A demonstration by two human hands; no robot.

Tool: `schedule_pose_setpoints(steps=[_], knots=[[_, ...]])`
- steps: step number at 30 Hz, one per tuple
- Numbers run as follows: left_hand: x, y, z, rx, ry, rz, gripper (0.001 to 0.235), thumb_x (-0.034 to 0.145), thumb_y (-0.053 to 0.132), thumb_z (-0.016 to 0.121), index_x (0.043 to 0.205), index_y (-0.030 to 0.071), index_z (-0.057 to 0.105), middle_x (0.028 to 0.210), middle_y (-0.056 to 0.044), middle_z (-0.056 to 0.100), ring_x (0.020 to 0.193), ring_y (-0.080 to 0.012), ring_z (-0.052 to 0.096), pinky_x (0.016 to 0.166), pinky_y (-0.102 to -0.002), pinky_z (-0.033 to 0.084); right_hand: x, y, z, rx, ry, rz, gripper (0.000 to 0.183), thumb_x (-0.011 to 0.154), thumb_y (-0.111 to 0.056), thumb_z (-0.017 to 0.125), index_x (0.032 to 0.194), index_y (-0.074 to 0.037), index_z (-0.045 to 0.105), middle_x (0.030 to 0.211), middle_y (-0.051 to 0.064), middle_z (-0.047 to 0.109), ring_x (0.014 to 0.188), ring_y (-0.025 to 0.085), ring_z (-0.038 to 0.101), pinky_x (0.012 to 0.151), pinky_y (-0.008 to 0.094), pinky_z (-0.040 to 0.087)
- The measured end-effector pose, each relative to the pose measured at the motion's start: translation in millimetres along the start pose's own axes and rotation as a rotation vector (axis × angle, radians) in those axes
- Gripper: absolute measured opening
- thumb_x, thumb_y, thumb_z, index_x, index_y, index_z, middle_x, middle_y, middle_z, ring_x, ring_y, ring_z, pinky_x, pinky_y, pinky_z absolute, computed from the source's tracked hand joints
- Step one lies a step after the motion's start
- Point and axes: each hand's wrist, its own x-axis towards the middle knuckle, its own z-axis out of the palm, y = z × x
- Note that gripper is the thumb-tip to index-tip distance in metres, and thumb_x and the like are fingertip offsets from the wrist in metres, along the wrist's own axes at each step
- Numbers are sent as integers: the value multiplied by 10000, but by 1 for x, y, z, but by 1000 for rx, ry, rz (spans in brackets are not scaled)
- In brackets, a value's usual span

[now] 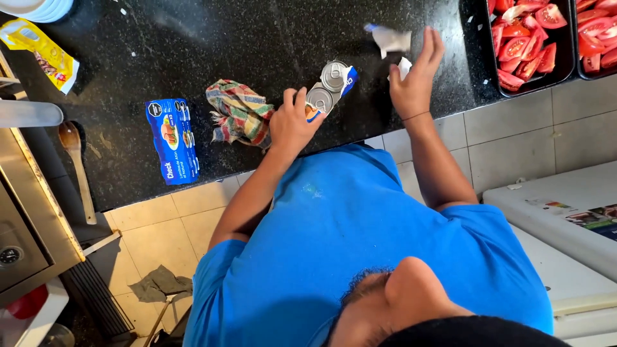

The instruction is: Opening several small cans with a manual opener, emptying the contents into a pan, and stirring the food on a stove.

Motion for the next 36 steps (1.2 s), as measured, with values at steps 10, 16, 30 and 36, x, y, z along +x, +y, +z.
schedule_pose_setpoints(steps=[10, 16, 30, 36], knots=[[-13, -7, 37, 240, 118, -32, 774, 819, 692, 755, 1265, 105, 517, 1025, -93, 547, 779, -263, 633, 597, -393, 519, -19, -34, 57, -378, -233, -959, 192, 944, -169, 784, 1108, -159, 686, 1152, 65, 642, 1116, 272, 630, 1155, 485, 427], [0, -11, 35, 48, 9, -178, 774, 772, 739, 692, 1210, 113, 573, 937, -48, 541, 734, -256, 714, 626, -409, 567, -31, -5, 85, -474, -6, -936, 138, 1021, -318, 668, 909, -240, 687, 796, -34, 475, 768, 181, 537, 845, 406, 436], [-2, 1, 6, -142, -86, -235, 1093, 761, 674, 800, 1538, 54, 346, 1095, -191, 575, 850, -470, 745, 676, -598, 599, -24, -14, 81, -107, -208, -794, 144, 1043, -147, 713, 901, -157, 729, 899, 99, 597, 848, 313, 627, 949, 441, 397], [-14, -6, 77, 103, 262, -104, 903, 726, 697, 702, 1495, 335, 395, 994, -65, 485, 603, -354, 692, 538, -533, 546, -45, -14, 85, -256, -324, -749, 268, 810, -242, 898, 969, -188, 689, 1150, 43, 525, 1167, 266, 526, 1023, 481, 246]])
